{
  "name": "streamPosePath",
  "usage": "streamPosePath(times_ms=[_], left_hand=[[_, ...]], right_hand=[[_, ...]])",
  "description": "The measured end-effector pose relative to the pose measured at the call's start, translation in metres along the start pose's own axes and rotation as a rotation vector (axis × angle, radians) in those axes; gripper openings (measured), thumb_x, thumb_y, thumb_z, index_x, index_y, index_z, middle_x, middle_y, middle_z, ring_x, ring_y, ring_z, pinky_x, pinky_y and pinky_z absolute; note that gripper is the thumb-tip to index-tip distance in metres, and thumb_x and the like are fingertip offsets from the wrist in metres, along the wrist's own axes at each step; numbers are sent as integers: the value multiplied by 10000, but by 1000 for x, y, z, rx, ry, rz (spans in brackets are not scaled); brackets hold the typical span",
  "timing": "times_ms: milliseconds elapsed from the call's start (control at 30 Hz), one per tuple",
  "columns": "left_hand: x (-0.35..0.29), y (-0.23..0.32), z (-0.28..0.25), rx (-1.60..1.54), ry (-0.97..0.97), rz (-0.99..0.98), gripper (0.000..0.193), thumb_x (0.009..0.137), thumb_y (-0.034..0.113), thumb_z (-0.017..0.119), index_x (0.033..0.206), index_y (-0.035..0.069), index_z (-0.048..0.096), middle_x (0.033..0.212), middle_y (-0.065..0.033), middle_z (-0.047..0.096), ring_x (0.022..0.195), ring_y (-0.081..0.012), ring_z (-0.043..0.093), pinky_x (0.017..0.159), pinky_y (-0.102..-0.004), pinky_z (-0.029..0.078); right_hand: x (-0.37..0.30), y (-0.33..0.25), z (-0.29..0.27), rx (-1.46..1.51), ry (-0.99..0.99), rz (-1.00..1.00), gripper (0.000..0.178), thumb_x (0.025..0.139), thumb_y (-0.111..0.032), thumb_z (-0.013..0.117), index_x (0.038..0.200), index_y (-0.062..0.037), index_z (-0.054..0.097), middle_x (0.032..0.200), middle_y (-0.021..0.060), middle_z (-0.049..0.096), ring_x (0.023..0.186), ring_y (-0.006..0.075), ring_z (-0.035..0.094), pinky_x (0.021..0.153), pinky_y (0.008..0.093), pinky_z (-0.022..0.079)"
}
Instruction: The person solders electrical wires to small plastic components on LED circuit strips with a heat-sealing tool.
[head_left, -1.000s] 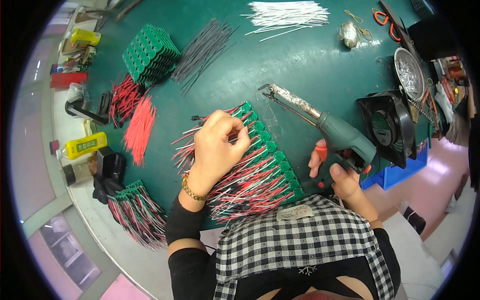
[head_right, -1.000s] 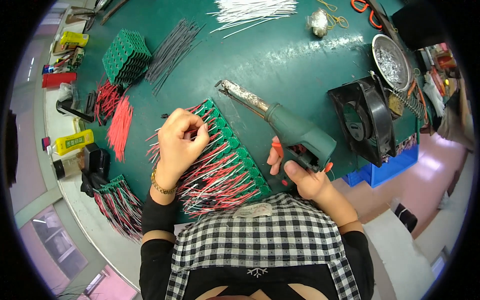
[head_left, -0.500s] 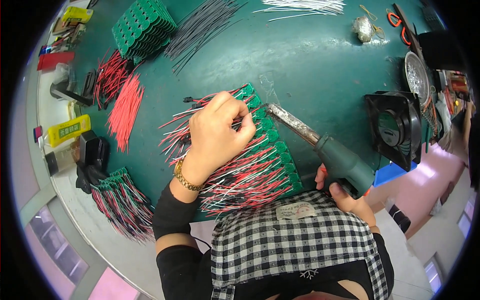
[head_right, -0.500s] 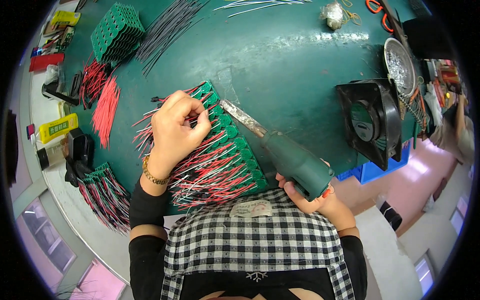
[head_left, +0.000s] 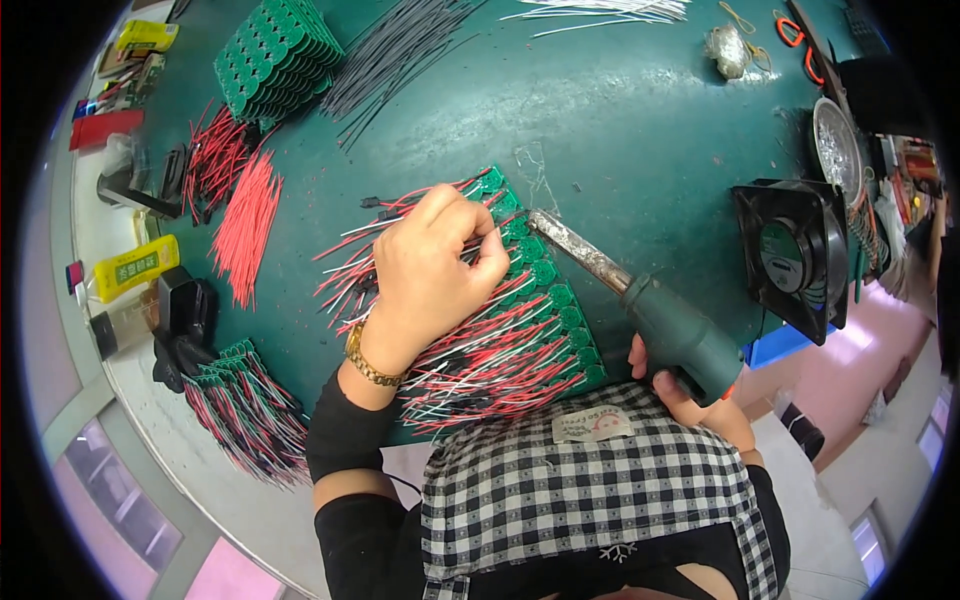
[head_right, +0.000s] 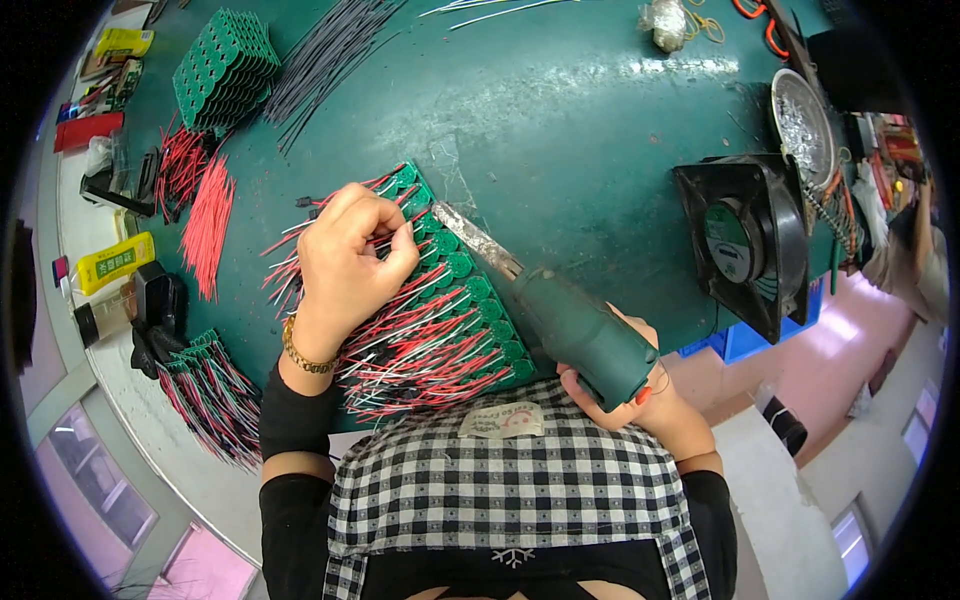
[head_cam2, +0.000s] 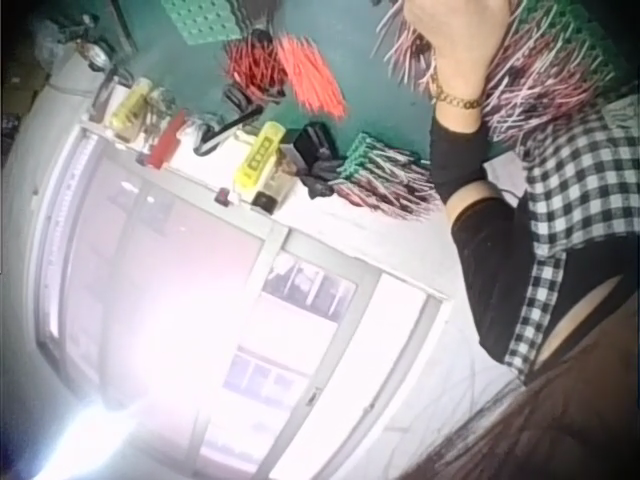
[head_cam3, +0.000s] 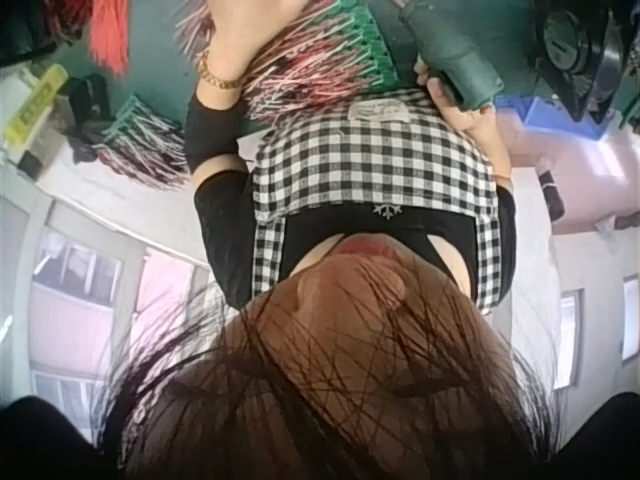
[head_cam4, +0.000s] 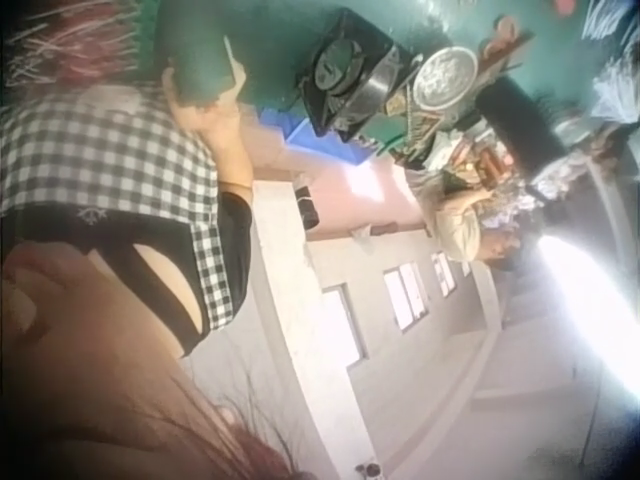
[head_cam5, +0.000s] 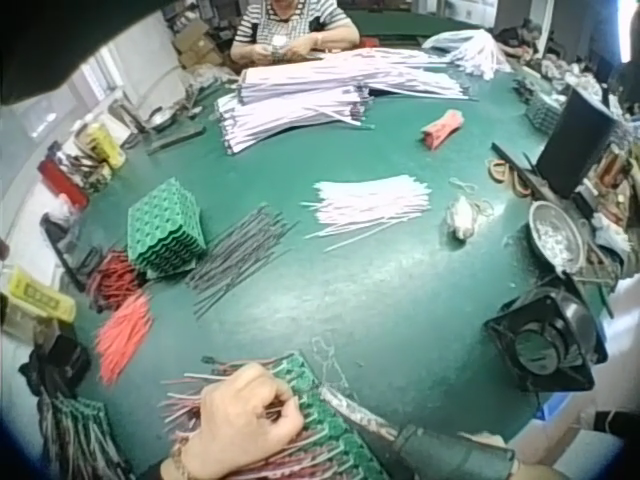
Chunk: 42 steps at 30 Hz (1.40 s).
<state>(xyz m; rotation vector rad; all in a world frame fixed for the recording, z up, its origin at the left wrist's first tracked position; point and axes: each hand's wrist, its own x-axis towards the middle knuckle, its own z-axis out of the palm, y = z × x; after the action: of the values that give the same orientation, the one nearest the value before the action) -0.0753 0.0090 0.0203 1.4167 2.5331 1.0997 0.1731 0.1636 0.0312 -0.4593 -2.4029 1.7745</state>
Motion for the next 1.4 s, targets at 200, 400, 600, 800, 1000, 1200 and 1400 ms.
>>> streamPosePath(times_ms=[200, 400, 600, 800, 1000, 1200, 1400], left_hand=[[-1, 0, -1, 4, -9, -4, 131, 637, 44, 694, 675, 97, 580, 700, -31, 554, 526, -217, 555, 450, -326, 431], [1, 1, -2, 7, -8, -2, 132, 635, 39, 691, 673, 96, 578, 695, -33, 550, 528, -218, 554, 450, -326, 432], [0, 0, -1, -22, -19, 25, 124, 656, -18, 672, 695, 53, 579, 681, -36, 527, 487, -131, 464, 433, -257, 366], [0, 0, -1, 7, 0, -1, 137, 636, 29, 686, 670, 97, 572, 695, -29, 555, 515, -204, 545, 453, -312, 425], [1, 2, -1, 30, -35, -16, 144, 648, 23, 692, 694, 95, 577, 712, -31, 558, 515, -208, 545, 455, -312, 428], [-2, 0, 0, -49, -2, 31, 151, 646, 17, 698, 698, 93, 578, 711, -24, 554, 518, -198, 547, 450, -310, 431], [-1, 0, 1, -29, -19, 47, 158, 632, 20, 701, 695, 93, 577, 700, -18, 549, 517, -196, 549, 442, -310, 429]], right_hand=[[2, -1, 1, 9, -7, 2, 206, 594, -9, 596, 787, -58, 649, 729, 61, 631, 638, 241, 617, 596, 325, 520], [2, -3, -1, -16, -22, 21, 233, 600, -9, 594, 822, -52, 650, 759, 66, 637, 644, 247, 622, 591, 326, 519], [-2, -16, -5, 180, 27, 198, 190, 714, -70, 596, 895, -49, 651, 824, 69, 651, 744, 204, 660, 682, 299, 527], [-1, -29, -5, 380, 53, 287, 274, 848, -216, 598, 1053, -34, 609, 933, 64, 625, 794, 147, 633, 735, 289, 512], [-5, -5, -1, 491, 17, 150, 277, 871, -216, 581, 1058, -13, 597, 952, 61, 600, 783, 148, 611, 712, 295, 511], [-4, -6, -4, 254, -21, 162, 152, 763, -100, 588, 893, -45, 645, 809, 49, 664, 705, 206, 646, 680, 315, 525], [-6, -2, -6, 135, -27, 156, 168, 692, -77, 584, 843, -68, 657, 776, 48, 665, 690, 237, 647, 658, 331, 525]])
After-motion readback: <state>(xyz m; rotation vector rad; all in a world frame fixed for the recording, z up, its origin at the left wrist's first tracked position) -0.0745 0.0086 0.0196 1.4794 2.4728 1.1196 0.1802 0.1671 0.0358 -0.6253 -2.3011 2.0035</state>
